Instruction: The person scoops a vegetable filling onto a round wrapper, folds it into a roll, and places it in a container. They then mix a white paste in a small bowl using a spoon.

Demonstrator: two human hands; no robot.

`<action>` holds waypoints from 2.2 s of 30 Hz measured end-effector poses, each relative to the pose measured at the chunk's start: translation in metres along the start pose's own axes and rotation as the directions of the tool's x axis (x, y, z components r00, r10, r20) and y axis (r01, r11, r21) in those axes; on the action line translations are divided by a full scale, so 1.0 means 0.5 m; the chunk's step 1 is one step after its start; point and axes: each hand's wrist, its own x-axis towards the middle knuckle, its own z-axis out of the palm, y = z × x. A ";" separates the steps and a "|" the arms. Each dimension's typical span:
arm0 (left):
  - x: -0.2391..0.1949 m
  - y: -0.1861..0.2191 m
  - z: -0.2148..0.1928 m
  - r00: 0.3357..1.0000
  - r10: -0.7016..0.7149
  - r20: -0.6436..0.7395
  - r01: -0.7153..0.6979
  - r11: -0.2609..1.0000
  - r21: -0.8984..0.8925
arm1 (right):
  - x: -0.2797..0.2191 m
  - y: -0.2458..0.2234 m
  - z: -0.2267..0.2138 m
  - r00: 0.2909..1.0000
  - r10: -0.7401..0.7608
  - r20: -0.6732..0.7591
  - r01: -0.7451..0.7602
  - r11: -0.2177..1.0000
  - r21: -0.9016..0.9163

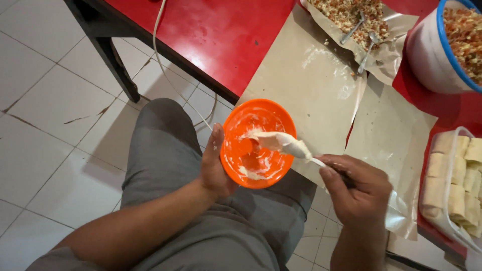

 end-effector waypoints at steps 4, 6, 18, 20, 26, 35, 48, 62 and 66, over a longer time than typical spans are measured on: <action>-0.007 -0.007 0.002 1.000 -0.023 -0.014 0.023 1.000 0.005 | -0.003 -0.010 -0.010 0.999 -0.019 -0.030 0.020 1.000 0.024; -0.005 -0.012 -0.006 0.999 -0.033 -0.030 0.033 0.999 -0.018 | -0.002 0.012 -0.006 0.999 -0.037 -0.026 0.038 0.999 0.025; -0.013 -0.003 -0.015 0.988 -0.137 -0.072 0.136 0.990 -0.023 | 0.000 0.074 0.036 0.981 0.128 0.146 -0.077 0.949 -0.307; -0.014 -0.011 -0.021 0.979 -0.186 -0.083 0.182 0.982 -0.058 | 0.004 0.084 0.036 0.900 -0.323 0.292 0.433 0.599 -0.673; -0.020 -0.002 -0.028 0.970 -0.230 0.080 0.235 0.970 -0.061 | 0.001 0.067 0.020 0.793 -0.523 0.312 0.544 0.378 -0.749; -0.014 -0.001 -0.010 0.967 -0.246 0.067 0.250 0.967 -0.043 | -0.018 0.027 -0.020 0.835 -0.547 0.061 0.431 0.582 -0.689; -0.022 0.013 0.001 0.968 -0.247 0.045 0.247 0.969 -0.002 | -0.028 0.081 0.026 0.947 -0.205 0.248 0.316 0.738 -0.597; -0.032 0.014 0.000 0.999 -0.002 -0.054 0.021 0.938 0.346 | -0.059 0.070 0.102 0.942 0.068 0.329 -0.021 0.990 -0.142; -0.039 0.014 -0.001 0.999 0.028 -0.044 -0.004 0.887 0.462 | -0.062 0.096 0.111 0.909 0.178 0.378 -0.153 0.984 -0.095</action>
